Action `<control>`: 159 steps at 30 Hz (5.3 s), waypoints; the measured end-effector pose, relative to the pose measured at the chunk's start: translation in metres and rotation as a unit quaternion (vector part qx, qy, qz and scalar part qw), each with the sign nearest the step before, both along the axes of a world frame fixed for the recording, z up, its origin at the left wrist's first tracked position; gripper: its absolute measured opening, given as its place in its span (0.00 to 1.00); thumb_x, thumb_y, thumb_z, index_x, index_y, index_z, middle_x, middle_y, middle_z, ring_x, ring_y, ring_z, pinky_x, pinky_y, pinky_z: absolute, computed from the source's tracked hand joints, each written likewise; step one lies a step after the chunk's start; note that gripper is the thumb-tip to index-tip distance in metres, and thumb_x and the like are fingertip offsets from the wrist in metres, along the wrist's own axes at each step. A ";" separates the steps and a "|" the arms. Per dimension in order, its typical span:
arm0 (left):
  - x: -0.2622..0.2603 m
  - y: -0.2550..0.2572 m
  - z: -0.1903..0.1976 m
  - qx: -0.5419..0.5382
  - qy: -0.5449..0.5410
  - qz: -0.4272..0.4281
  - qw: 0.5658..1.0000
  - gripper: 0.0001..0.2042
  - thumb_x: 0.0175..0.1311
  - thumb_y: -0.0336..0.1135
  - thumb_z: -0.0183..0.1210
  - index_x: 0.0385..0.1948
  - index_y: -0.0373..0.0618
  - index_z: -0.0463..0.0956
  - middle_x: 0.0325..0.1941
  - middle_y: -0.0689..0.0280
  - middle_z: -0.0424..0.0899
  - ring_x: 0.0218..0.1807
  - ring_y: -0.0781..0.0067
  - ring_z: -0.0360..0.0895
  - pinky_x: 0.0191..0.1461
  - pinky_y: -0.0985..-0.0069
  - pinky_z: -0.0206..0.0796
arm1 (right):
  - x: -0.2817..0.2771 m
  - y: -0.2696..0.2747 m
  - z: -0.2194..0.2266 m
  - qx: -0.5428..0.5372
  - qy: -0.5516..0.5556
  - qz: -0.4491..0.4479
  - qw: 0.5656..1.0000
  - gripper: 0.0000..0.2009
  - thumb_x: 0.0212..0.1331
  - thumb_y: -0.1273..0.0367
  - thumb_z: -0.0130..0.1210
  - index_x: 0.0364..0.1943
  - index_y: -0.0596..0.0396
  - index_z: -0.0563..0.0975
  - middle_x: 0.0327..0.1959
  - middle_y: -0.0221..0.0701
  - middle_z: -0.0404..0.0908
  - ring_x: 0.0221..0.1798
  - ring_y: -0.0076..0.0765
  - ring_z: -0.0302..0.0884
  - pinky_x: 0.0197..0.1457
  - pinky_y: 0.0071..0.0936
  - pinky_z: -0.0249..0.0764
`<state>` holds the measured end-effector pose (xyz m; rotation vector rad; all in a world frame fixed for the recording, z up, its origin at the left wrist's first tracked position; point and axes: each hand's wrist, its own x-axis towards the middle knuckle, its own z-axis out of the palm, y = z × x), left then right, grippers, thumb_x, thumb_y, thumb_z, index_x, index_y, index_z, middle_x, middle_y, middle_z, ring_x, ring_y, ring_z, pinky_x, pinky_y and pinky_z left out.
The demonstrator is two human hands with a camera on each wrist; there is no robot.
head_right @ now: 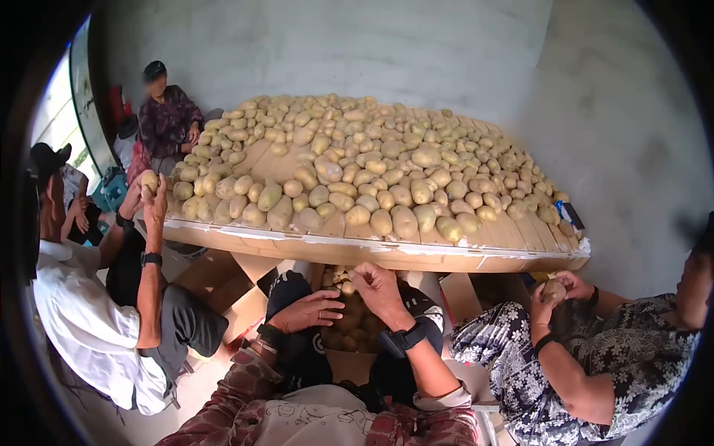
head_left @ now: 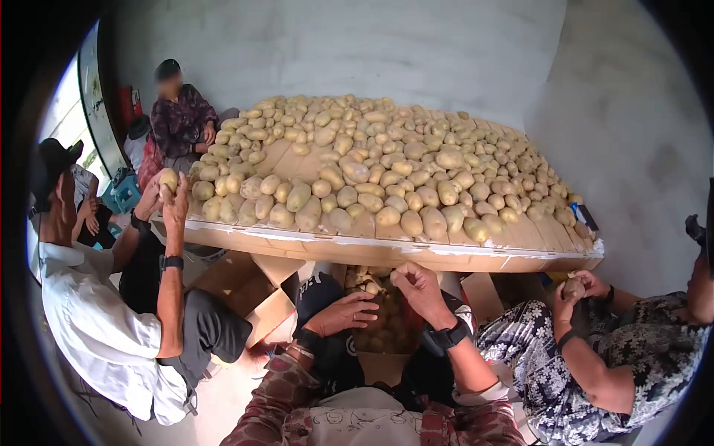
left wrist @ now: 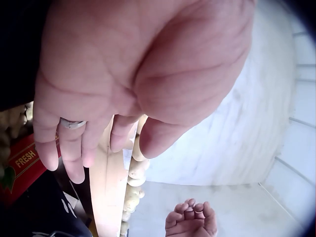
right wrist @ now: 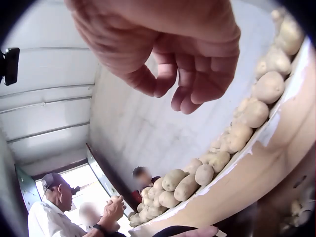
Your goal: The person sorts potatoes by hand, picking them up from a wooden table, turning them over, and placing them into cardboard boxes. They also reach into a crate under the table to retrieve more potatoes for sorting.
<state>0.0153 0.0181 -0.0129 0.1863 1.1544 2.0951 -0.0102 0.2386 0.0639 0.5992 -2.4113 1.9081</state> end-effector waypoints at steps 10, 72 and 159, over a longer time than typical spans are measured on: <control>0.004 0.002 0.004 -0.088 0.013 0.030 0.996 0.20 0.68 0.37 0.47 0.60 0.45 0.58 0.57 0.60 0.71 0.55 0.66 0.73 0.54 0.71 0.66 | -0.021 0.023 0.133 0.229 0.381 -0.068 0.893 0.15 0.49 0.72 0.58 0.44 0.54 0.75 0.37 0.41 0.75 0.39 0.53 0.73 0.42 0.40 0.72; 0.004 -0.004 -0.004 -0.112 0.127 -0.016 0.985 0.26 0.61 0.37 0.58 0.60 0.43 0.59 0.59 0.65 0.66 0.57 0.72 0.70 0.53 0.78 0.66 | -0.035 -0.013 0.187 0.325 0.162 0.100 0.926 0.29 0.66 0.48 0.35 0.61 0.56 0.62 0.63 0.47 0.61 0.68 0.51 0.54 0.69 0.35 0.48; -0.062 -0.011 0.025 -0.023 0.036 0.100 0.994 0.17 0.67 0.37 0.49 0.55 0.46 0.64 0.56 0.60 0.73 0.54 0.67 0.73 0.54 0.72 0.66 | -0.032 0.030 -0.106 -0.362 -0.444 0.008 0.819 0.14 0.56 0.59 0.56 0.43 0.48 0.73 0.33 0.29 0.74 0.31 0.29 0.72 0.31 0.26 0.71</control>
